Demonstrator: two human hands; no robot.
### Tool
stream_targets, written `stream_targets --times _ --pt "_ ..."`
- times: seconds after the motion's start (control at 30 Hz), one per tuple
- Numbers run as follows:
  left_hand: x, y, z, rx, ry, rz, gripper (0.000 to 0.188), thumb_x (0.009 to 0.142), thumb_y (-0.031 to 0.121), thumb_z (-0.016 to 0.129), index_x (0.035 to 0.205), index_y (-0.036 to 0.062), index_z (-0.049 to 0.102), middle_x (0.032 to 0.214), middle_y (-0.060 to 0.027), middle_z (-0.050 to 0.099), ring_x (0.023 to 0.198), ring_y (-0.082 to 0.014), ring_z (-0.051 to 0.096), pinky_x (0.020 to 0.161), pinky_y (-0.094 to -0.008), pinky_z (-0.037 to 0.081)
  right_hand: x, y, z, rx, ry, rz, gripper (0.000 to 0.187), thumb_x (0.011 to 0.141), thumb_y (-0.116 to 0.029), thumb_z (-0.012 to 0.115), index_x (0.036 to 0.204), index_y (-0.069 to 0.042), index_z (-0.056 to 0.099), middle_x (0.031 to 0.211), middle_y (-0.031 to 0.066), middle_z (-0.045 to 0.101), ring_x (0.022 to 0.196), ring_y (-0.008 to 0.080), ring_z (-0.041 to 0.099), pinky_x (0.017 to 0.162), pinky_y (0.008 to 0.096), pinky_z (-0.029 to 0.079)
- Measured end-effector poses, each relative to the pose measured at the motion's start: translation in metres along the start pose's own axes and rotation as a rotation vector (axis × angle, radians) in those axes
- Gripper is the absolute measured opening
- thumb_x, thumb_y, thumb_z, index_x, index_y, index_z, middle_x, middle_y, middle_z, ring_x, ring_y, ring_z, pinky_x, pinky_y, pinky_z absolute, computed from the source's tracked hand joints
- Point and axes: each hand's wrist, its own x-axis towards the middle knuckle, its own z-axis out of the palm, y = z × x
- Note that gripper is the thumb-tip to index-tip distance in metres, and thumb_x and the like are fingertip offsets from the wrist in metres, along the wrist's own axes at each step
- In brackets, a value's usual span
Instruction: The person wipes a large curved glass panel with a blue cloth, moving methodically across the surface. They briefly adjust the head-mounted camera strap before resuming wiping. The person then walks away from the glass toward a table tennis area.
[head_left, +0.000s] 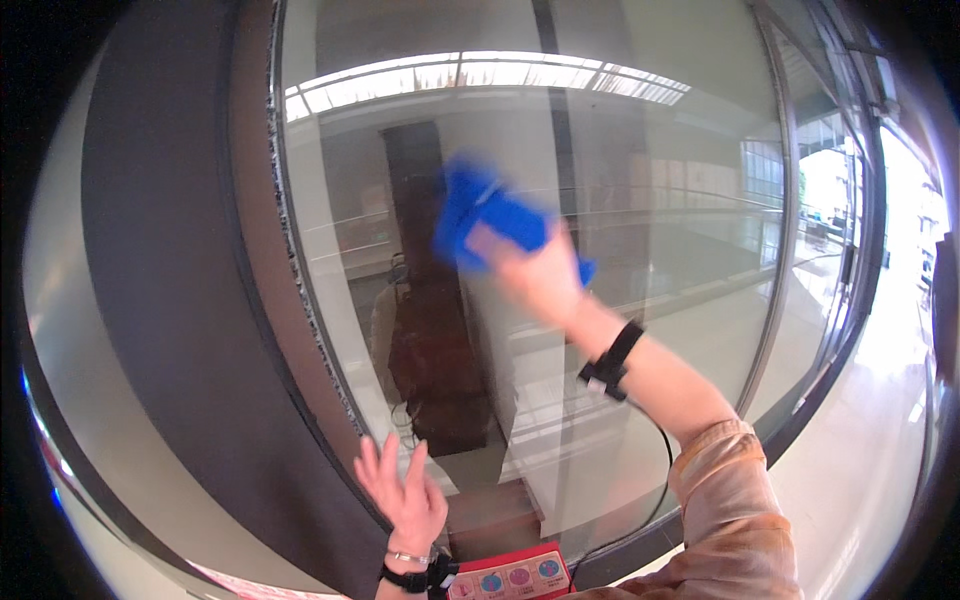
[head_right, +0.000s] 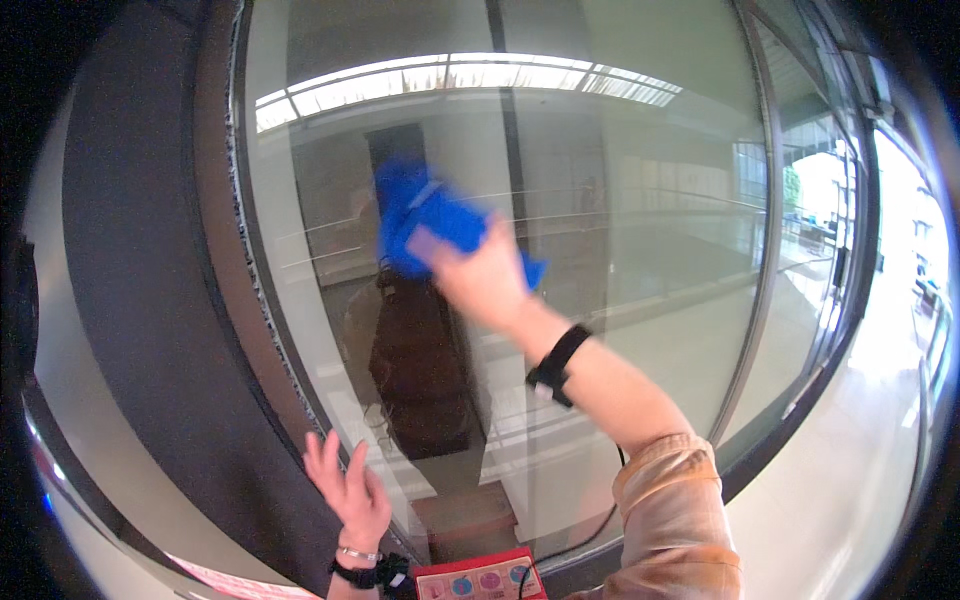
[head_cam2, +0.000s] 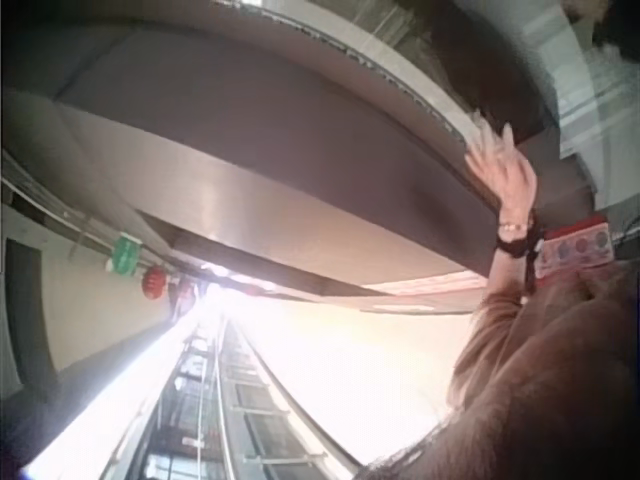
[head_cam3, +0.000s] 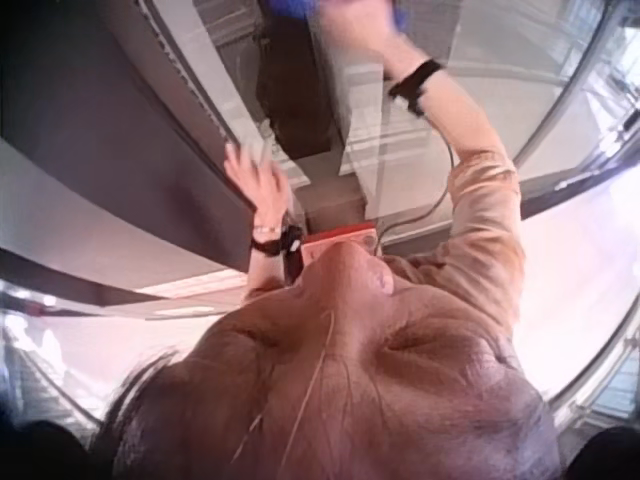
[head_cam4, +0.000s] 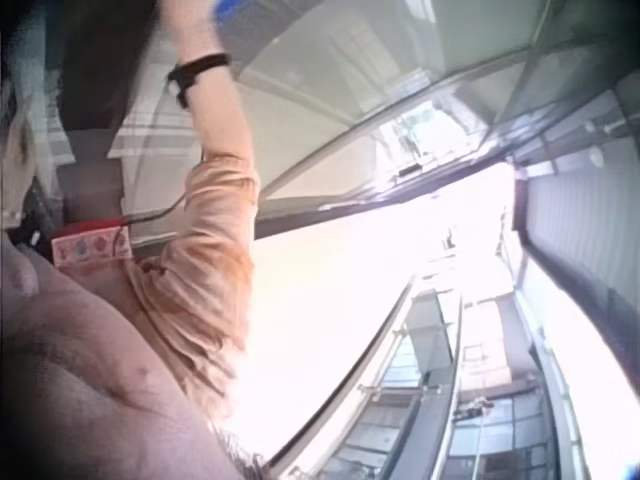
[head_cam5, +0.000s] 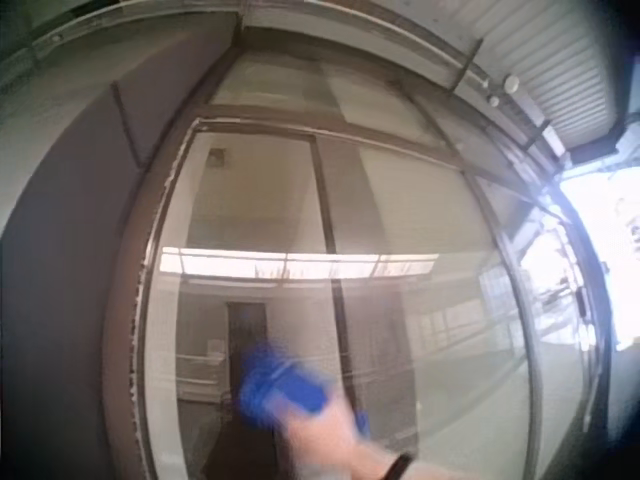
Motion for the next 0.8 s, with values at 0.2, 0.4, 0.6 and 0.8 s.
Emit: stream_targets --times 0.2,0.4,0.6,0.8 --pt "0.026 0.008 0.070 -0.156 -0.182 -0.117 0.056 0.081 0.008 0.054 0.135 0.0065 0.041 0.149 -0.0143 0.029 0.141 -0.0430 0.014 0.109 -0.0634 0.007 -0.049 0.026 -0.039 -1.037 -0.804 -0.586 0.008 0.072 -0.017 0.060 0.074 -0.012 0.066 0.070 0.0026 0.057 0.082 0.0245 0.056 0.098 0.0507 0.038" --pt "0.029 0.022 0.100 -0.262 -0.254 -0.133 0.063 0.083 0.015 0.054 0.141 0.0055 0.032 0.152 -0.0144 0.022 0.142 -0.0425 0.008 0.109 -0.0635 0.001 0.028 0.091 -0.150 -0.946 0.530 0.071 0.048 0.090 -0.025 0.053 0.136 -0.016 0.041 0.113 0.0254 0.058 0.098 0.0438 0.055 0.082 0.0525 0.043" --pt "0.028 0.012 0.115 -0.182 -0.211 -0.125 0.064 0.086 0.019 0.053 0.143 0.0040 0.028 0.152 -0.0166 0.021 0.142 -0.0435 0.007 0.108 -0.0636 0.000 -0.011 0.033 -0.054 -0.797 0.138 -0.595 0.029 0.086 -0.020 0.059 0.115 -0.015 0.059 0.087 0.0130 0.062 0.083 0.0328 0.059 0.080 0.0468 0.044" --pt "0.040 0.020 0.134 -0.115 -0.189 -0.092 0.064 0.090 0.027 0.050 0.144 0.0043 0.024 0.153 -0.0196 0.016 0.141 -0.0453 0.004 0.106 -0.0675 0.002 -0.001 0.038 -0.083 -1.175 -0.782 -0.534 0.026 0.078 -0.024 0.066 0.103 -0.016 0.063 0.108 0.0101 0.061 0.103 0.0239 0.056 0.103 0.0492 0.033"
